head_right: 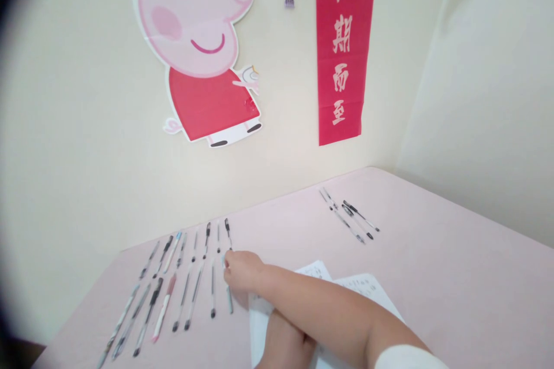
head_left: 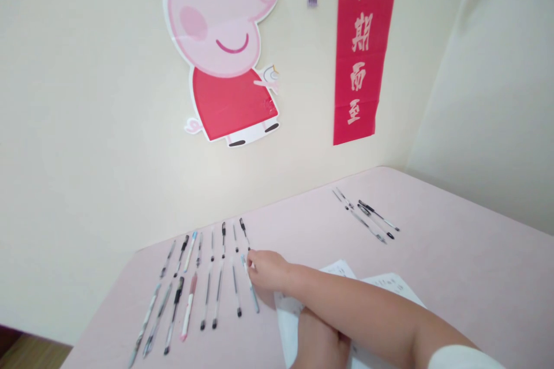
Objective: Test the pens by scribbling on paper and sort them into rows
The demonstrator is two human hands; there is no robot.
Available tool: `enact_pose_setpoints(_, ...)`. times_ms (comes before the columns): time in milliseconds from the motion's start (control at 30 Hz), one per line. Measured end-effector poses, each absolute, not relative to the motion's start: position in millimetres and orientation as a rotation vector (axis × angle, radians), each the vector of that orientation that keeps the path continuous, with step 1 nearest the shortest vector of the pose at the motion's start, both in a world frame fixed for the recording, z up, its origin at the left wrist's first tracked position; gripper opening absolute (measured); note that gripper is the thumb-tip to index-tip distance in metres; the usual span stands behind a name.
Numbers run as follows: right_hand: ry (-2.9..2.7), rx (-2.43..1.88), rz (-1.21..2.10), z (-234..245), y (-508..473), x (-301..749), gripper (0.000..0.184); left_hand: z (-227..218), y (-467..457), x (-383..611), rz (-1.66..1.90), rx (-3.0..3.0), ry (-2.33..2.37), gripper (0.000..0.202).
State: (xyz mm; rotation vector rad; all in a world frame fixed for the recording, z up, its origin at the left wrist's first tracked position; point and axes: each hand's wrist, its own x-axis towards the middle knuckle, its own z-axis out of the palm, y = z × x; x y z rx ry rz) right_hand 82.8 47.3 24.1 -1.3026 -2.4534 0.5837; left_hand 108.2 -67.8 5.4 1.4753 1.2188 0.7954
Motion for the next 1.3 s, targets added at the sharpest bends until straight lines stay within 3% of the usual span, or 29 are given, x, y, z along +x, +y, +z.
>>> enact_pose_setpoints(167, -2.240, -1.518, 0.461, 32, 84, 137, 0.021, 6, -69, 110, 0.466, 2.093, 1.419, 0.021)
enact_pose_setpoints(533, -1.823, -2.163, 0.098, 24, 144, 290, 0.027, 6, -69, 112, 0.340, 2.189, 1.518, 0.022)
enact_pose_setpoints(867, -1.874, -2.284, 0.001, 18, 158, 299, 0.035, 5, -69, 111, 0.371, 2.185, 1.500, 0.021)
enact_pose_setpoints(1300, -2.005, -2.177, 0.200, 19, 152, 267, 0.035, 4, -69, 112, 0.354, 2.195, 1.509, 0.021)
